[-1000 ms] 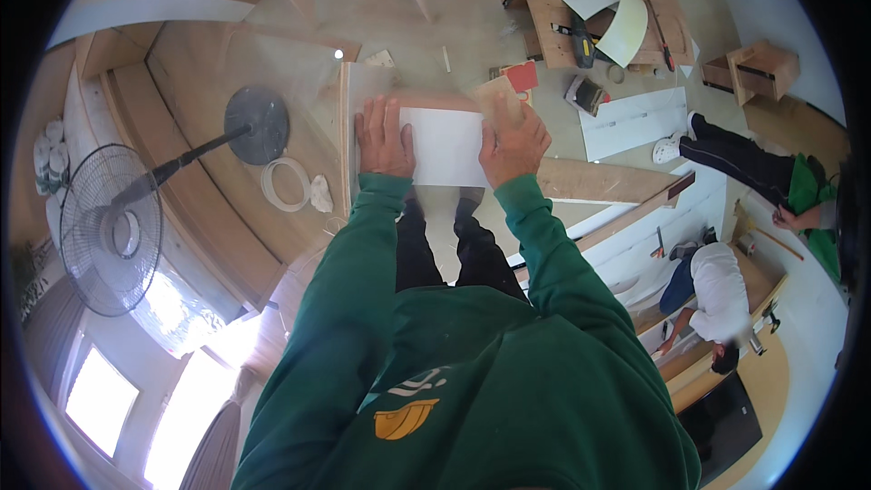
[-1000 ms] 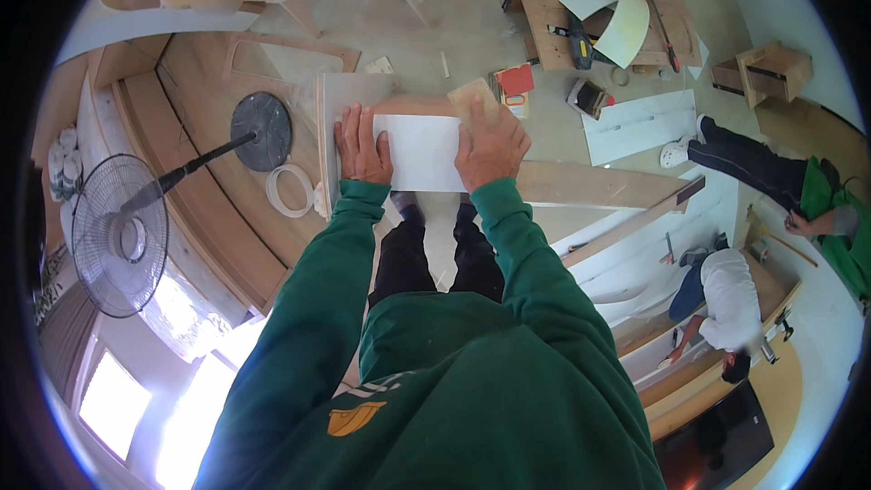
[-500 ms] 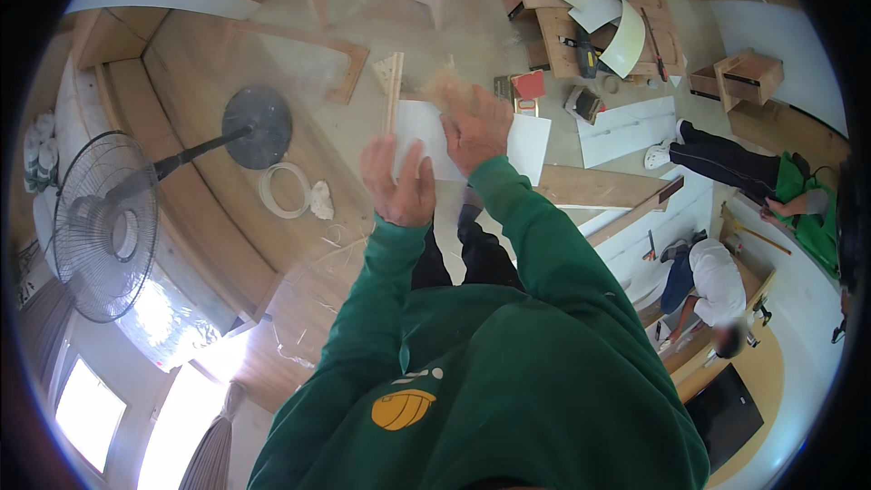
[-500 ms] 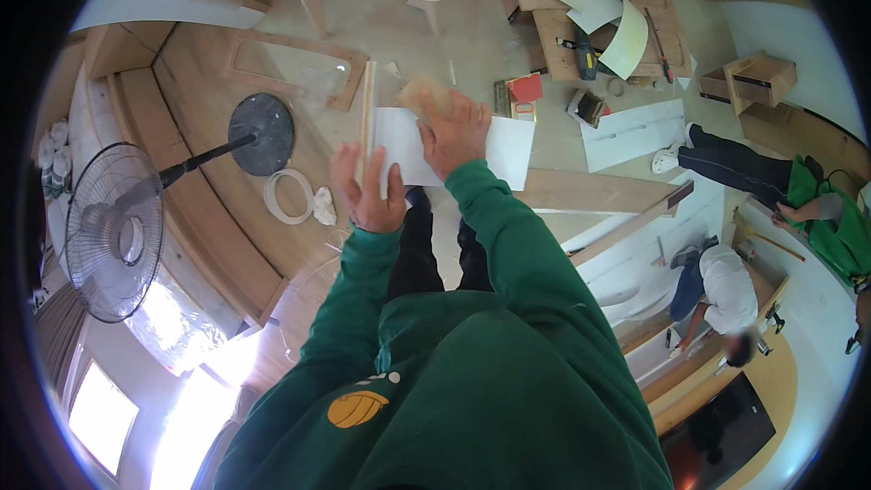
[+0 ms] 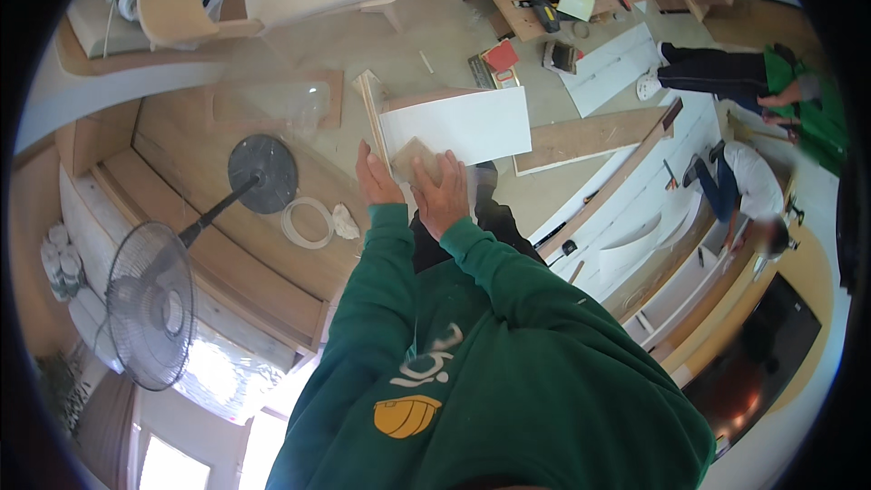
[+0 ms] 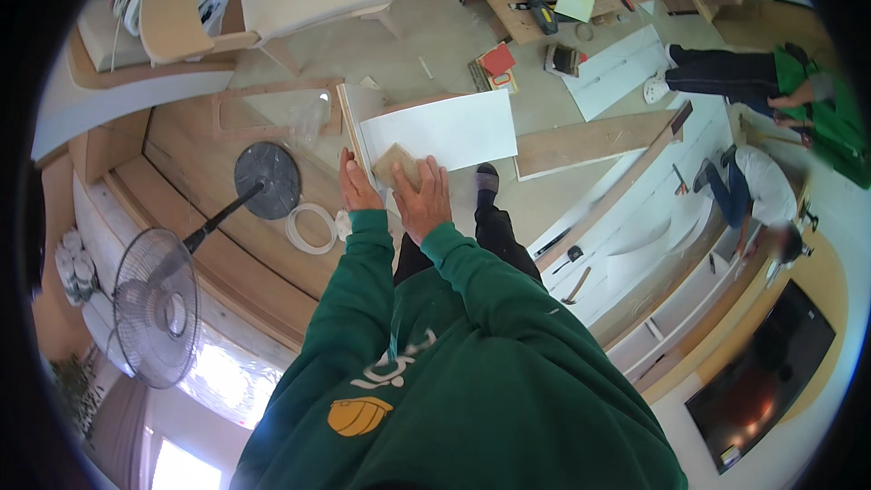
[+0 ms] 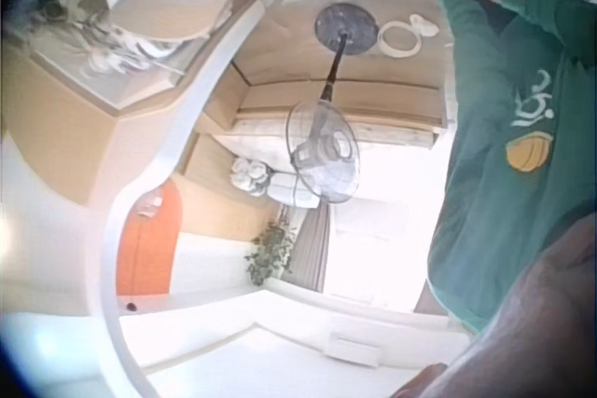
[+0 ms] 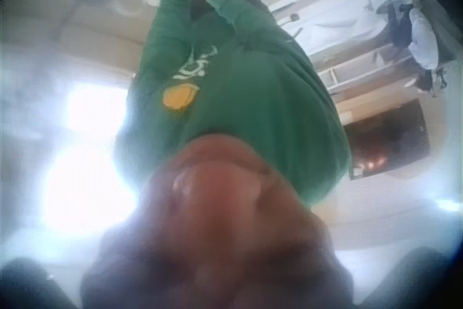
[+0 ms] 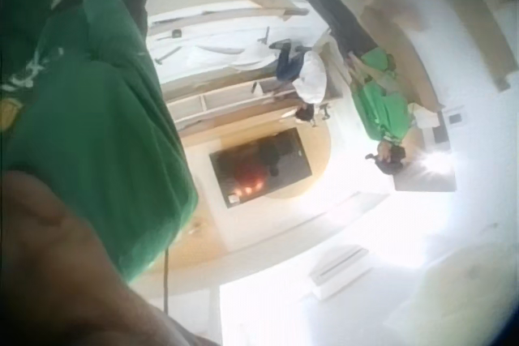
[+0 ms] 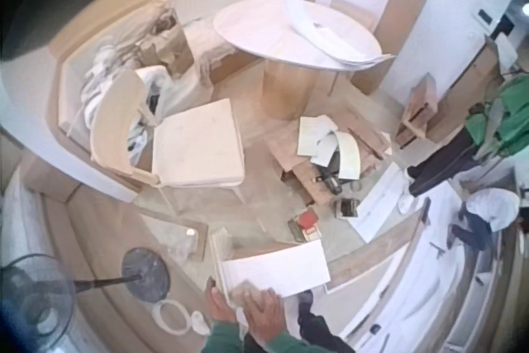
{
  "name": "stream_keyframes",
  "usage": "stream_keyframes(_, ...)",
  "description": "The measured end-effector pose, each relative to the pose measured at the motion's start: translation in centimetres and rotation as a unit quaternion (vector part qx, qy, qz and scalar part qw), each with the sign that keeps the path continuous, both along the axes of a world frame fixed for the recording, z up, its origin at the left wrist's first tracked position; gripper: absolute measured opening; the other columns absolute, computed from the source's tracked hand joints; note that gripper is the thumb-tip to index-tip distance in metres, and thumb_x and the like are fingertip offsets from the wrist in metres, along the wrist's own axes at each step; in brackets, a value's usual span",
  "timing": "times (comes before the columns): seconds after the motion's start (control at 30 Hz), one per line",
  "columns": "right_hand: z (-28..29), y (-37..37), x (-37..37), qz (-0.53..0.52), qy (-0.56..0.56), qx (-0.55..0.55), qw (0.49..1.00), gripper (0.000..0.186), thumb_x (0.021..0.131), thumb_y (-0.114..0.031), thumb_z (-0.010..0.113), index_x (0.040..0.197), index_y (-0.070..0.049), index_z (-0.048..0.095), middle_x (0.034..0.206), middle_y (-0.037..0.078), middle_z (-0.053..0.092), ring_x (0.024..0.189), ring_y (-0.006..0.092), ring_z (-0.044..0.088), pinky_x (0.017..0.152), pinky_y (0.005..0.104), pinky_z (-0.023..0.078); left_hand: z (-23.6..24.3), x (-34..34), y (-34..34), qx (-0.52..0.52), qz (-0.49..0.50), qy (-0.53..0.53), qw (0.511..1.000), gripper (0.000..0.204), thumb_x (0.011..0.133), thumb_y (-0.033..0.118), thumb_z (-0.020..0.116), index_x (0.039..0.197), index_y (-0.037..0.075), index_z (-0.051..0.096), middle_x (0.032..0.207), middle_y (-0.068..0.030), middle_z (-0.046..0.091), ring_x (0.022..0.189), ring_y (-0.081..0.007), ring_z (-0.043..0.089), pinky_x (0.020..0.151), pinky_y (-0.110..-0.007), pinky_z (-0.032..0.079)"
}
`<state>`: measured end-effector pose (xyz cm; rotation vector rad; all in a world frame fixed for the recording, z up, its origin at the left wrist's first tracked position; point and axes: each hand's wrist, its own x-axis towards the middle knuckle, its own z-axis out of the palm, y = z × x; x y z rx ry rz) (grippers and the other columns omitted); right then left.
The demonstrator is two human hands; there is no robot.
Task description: The person uses a utility knife to trim excess white laminate or veneer from the edges of a wooden furniture panel. They repeatedly reposition the panel and carefully cut along the edges to remove overhanging material.
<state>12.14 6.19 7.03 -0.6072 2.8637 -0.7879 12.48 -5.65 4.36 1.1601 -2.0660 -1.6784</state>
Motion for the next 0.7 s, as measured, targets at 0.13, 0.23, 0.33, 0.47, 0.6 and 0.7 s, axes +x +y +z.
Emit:
stream_keyframes(0.13, -1.0, 5.1, -2.5, -0.012, 0.037, 0.117, 0.992, 0.054, 0.080, -0.021, 0.065, 0.132, -0.015, 0.052, 0.123, 0.021, 0.046, 0.118, 0.0405, 0.042, 0.098, 0.0542, 0.035, 0.8, -0.3, 0.2, -0.132, -0.065, -0.018, 0.989, 0.048, 0.098, 0.028, 0.045, 0.134, -0.004, 0.042, 0.129, -0.0223, 0.051, 0.119, -0.0339, 0.050, 0.101, -0.040, 0.038)
stream_keyframes(0.23, -0.5, 12.1, -7.1, -0.186, 0.044, 0.146, 0.971, 0.056, 0.084, -0.027, 0.063, 0.137, -0.015, 0.048, 0.122, 0.023, 0.049, 0.108, 0.0406, 0.047, 0.091, 0.0502, 0.038, 0.9, -0.5, 0.5, -0.101, -0.064, -0.037, 0.992, 0.048, 0.098, 0.029, 0.047, 0.133, -0.004, 0.044, 0.125, -0.0216, 0.054, 0.114, -0.0336, 0.053, 0.097, -0.040, 0.042)
stream_keyframes(0.33, -0.5, 13.2, -10.0, -0.253, 0.106, 0.045, 0.961, 0.054, 0.086, -0.026, 0.062, 0.137, -0.017, 0.048, 0.127, 0.025, 0.045, 0.114, 0.0431, 0.044, 0.096, 0.0526, 0.034, 0.6, -0.7, 0.4, -0.044, -0.053, -0.040, 0.997, 0.046, 0.098, 0.029, 0.046, 0.130, -0.003, 0.047, 0.119, -0.0219, 0.057, 0.108, -0.0334, 0.057, 0.091, -0.040, 0.045)
stream_keyframes(0.47, -1.3, 9.0, -10.6, -0.316, 0.170, 0.002, 0.934, 0.053, 0.085, -0.025, 0.064, 0.135, -0.020, 0.050, 0.130, 0.026, 0.043, 0.115, 0.0438, 0.043, 0.098, 0.0555, 0.032, 0.7, -0.5, -0.1, -0.097, -0.089, -0.061, 0.989, 0.044, 0.098, 0.031, 0.043, 0.128, -0.001, 0.051, 0.115, -0.0230, 0.059, 0.105, -0.0343, 0.058, 0.088, -0.041, 0.046)
stream_keyframes(0.6, -1.3, 8.5, -10.5, -0.204, 0.087, 0.089, 0.971, 0.053, 0.085, -0.023, 0.064, 0.136, -0.022, 0.050, 0.134, 0.024, 0.040, 0.119, 0.0417, 0.041, 0.101, 0.0535, 0.031, 1.0, -0.7, 0.0, -0.140, -0.118, -0.053, 0.982, 0.045, 0.099, 0.031, 0.039, 0.129, -0.001, 0.050, 0.114, -0.0235, 0.059, 0.105, -0.0370, 0.057, 0.090, -0.043, 0.044)
stream_keyframes(0.7, -1.2, 9.0, -11.1, -0.243, 0.138, 0.038, 0.959, 0.053, 0.084, -0.023, 0.064, 0.135, -0.022, 0.050, 0.134, 0.023, 0.040, 0.117, 0.0419, 0.041, 0.100, 0.0542, 0.032, 1.5, -0.9, 0.2, -0.116, -0.109, -0.055, 0.986, 0.046, 0.099, 0.031, 0.038, 0.130, -0.001, 0.049, 0.115, -0.0237, 0.058, 0.107, -0.0376, 0.056, 0.092, -0.044, 0.042)
